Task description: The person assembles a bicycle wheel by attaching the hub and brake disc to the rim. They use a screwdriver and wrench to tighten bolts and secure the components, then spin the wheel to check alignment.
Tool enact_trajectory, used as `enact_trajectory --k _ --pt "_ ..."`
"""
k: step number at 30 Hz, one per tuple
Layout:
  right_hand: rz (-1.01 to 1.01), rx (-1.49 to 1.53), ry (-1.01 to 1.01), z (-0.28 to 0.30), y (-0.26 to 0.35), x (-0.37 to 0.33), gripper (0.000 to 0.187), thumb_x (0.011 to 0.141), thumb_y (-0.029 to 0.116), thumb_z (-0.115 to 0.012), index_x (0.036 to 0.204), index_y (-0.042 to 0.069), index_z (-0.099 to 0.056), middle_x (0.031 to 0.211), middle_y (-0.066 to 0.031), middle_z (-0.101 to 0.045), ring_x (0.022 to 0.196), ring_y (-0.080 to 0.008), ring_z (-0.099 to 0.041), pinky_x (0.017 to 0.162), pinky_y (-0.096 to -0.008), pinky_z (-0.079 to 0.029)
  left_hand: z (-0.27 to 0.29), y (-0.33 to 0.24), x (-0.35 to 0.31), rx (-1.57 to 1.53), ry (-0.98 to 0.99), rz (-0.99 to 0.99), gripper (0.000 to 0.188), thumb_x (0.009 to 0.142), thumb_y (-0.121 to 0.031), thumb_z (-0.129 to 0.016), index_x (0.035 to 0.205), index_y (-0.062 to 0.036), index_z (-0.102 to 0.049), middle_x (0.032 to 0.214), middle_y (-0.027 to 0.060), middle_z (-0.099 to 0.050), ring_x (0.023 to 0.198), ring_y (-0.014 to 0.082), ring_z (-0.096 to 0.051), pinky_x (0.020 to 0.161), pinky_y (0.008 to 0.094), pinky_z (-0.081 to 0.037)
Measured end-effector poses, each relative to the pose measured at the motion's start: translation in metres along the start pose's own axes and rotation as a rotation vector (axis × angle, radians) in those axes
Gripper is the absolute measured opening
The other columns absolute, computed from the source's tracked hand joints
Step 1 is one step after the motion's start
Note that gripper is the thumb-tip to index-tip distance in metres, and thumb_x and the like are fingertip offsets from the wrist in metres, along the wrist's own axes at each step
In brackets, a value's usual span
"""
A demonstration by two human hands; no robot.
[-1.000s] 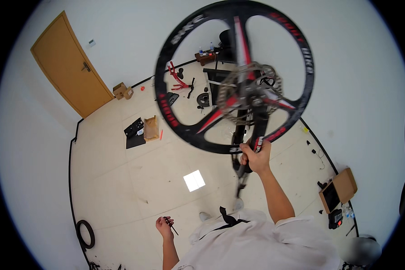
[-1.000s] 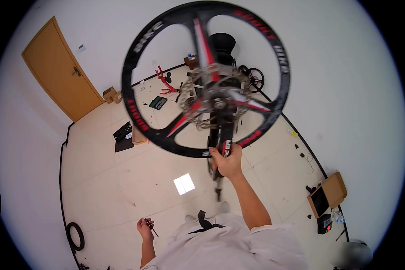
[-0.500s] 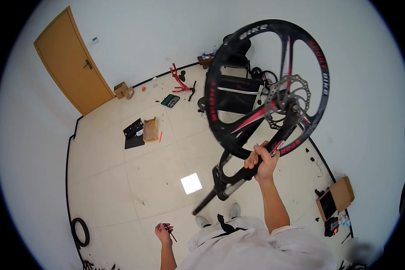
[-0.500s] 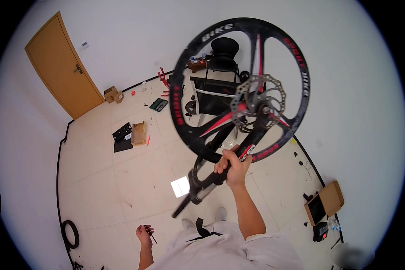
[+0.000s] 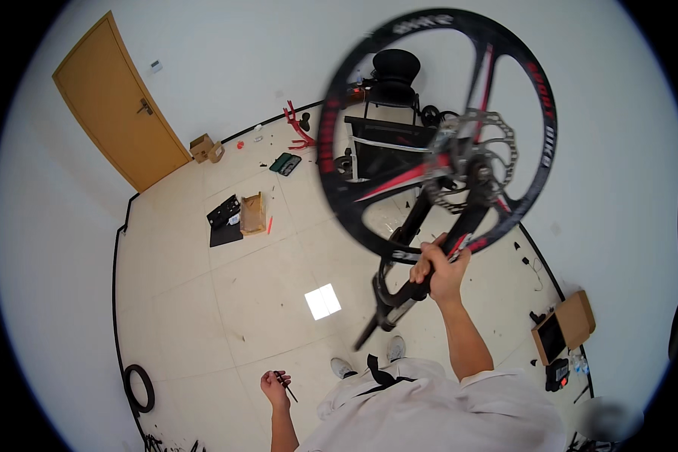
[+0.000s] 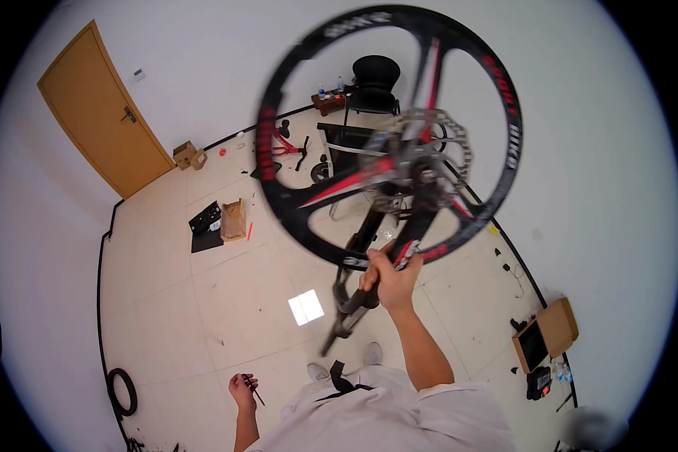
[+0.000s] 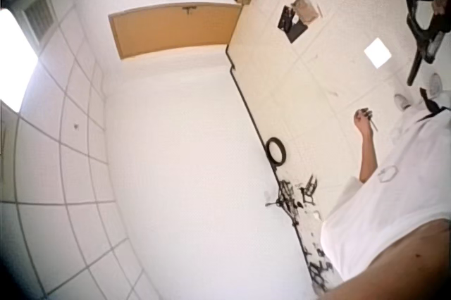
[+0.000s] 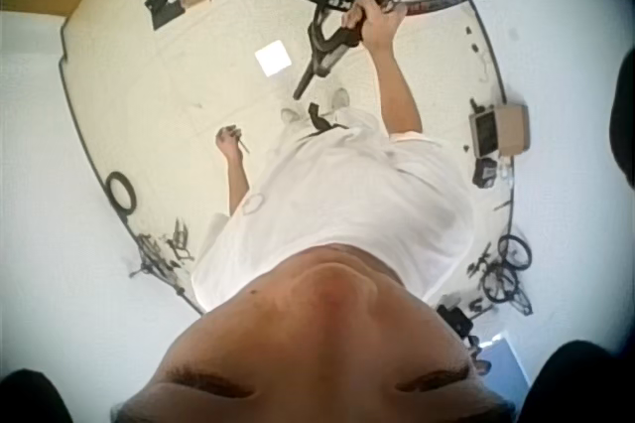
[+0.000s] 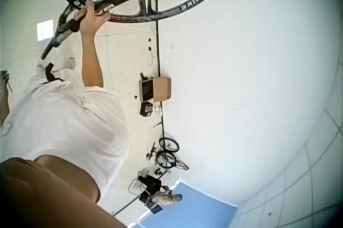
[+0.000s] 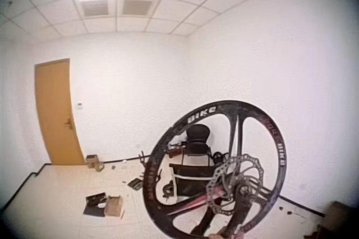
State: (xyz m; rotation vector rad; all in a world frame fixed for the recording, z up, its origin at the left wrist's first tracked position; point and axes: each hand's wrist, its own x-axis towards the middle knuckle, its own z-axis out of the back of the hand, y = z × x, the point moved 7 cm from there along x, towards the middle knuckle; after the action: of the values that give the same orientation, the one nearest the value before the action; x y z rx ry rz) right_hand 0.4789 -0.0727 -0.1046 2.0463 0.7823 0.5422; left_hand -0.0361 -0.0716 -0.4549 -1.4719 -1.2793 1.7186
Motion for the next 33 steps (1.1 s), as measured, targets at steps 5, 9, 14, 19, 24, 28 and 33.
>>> enact_trajectory --k 5,9,14,19,24,28,33 --pt "-0.032 0.035 0.024 0.007 0.007 0.015 0.015 0.084 -0.006 -0.060 0.078 -0.001 -0.047 0.048 -0.0094 -0.047 0.035 -0.0197 -0.048 0.037 -0.0367 -0.043 0.000 0.001 0.001 0.005 -0.019 0.017 0.019 0.103 -0.017 -0.042 0.112 -0.0007 -0.044 0.089 0.0144 -0.064 0.064 0.0207 -0.064 0.054 0.0300 -0.053" --pt "0.323 -0.943 0.223 0.007 0.019 0.018 0.017 0.075 0.008 -0.073 0.072 -0.002 -0.059 0.054 -0.0123 -0.057 0.047 -0.0244 -0.060 0.047 -0.0353 -0.045 -0.015 -0.001 0.011 0.002 0.005 0.014 0.019 0.102 -0.018 -0.045 0.111 -0.0009 -0.045 0.088 0.0140 -0.064 0.063 0.0205 -0.063 0.054 0.0302 -0.053" --pt "0.417 -1.081 0.341 0.027 0.012 0.017 0.019 0.071 0.011 -0.075 0.079 -0.002 -0.063 0.060 -0.0177 -0.060 0.057 -0.0356 -0.061 0.053 -0.0350 -0.049 -0.058 -0.019 0.013 0.048 0.089 0.008 0.019 0.103 -0.019 -0.045 0.106 -0.0002 -0.047 0.087 0.0133 -0.063 0.066 0.0196 -0.063 0.054 0.0290 -0.052" --pt "-0.047 -0.479 0.052 0.069 0.022 0.012 0.019 0.080 0.008 -0.072 0.071 0.001 -0.057 0.055 -0.0080 -0.059 0.047 -0.0193 -0.062 0.051 -0.0322 -0.050 -0.069 -0.001 0.015 0.095 0.131 0.054 0.019 0.102 -0.019 -0.045 0.100 -0.0011 -0.048 0.087 0.0136 -0.062 0.065 0.0200 -0.060 0.054 0.0289 -0.050" --pt "-0.056 0.367 -0.217 0.154 0.047 0.063 0.025 0.087 0.014 -0.066 0.071 0.010 -0.048 0.051 0.0008 -0.045 0.041 -0.0111 -0.045 0.045 -0.0279 -0.039 -0.102 -0.020 0.011 0.209 0.194 0.082 0.019 0.102 -0.020 -0.044 0.098 -0.0019 -0.049 0.090 0.0121 -0.062 0.070 0.0205 -0.060 0.057 0.0304 -0.049" --pt "-0.111 0.595 -0.605 0.271 0.024 0.058 0.027 0.084 0.013 -0.059 0.065 0.017 -0.041 0.049 0.0058 -0.037 0.039 -0.0076 -0.034 0.042 -0.0271 -0.031 -0.138 -0.025 0.027 0.311 0.259 0.062 0.020 0.101 -0.021 -0.046 0.099 -0.0020 -0.050 0.092 0.0117 -0.063 0.073 0.0216 -0.060 0.060 0.0324 -0.049" --pt "-0.033 -0.027 -0.984 0.374 0.004 0.000 0.022 0.077 0.011 -0.063 0.059 0.004 -0.054 0.048 -0.0042 -0.049 0.037 -0.0157 -0.048 0.038 -0.0330 -0.039 -0.142 -0.017 0.048 0.395 0.285 0.133 0.021 0.100 -0.024 -0.048 0.103 -0.0035 -0.049 0.093 0.0123 -0.063 0.070 0.0216 -0.061 0.056 0.0325 -0.049"
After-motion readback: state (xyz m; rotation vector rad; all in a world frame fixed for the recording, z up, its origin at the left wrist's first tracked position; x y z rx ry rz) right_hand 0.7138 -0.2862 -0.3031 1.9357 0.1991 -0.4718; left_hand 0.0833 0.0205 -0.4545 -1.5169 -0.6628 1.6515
